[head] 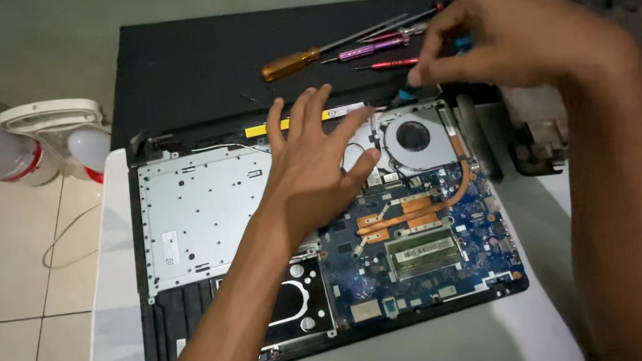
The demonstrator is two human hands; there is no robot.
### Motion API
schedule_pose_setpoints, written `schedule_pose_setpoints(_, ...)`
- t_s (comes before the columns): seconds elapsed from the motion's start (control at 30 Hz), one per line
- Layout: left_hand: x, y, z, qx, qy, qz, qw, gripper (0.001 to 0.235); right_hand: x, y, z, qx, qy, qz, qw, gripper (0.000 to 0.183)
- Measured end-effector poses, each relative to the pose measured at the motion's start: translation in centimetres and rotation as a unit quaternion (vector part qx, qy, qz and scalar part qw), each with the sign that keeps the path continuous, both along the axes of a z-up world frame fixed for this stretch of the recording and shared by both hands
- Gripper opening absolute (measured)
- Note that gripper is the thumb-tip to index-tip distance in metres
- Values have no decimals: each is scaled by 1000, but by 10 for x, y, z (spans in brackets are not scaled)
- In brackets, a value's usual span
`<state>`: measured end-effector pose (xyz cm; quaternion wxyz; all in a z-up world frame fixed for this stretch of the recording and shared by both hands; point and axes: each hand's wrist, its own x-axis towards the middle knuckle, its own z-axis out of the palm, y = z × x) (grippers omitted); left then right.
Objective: The person disassembles a laptop by removing screws from the cooling fan and heat sink using a screwdriver. They detach the fan and heat sink assembly from the motherboard and set it aside.
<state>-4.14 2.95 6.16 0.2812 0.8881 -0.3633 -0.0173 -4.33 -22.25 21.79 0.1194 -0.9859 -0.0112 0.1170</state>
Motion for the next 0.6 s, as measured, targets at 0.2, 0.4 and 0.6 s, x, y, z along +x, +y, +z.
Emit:
schedule_pose_setpoints(0.2,-1,3,-2,-39,7,-9,999,81,11,3,-17,-23,7,55,998,28)
schedule_pose_setpoints(0.4,1,4,-6,-41,-7,-12,999,95,11,3,-20,-10,-5,59,998,22)
schedule_pose_setpoints(0.6,-1,4,-2,-32,7,-8,999,76,14,0,-25,-30,-4,71,997,21)
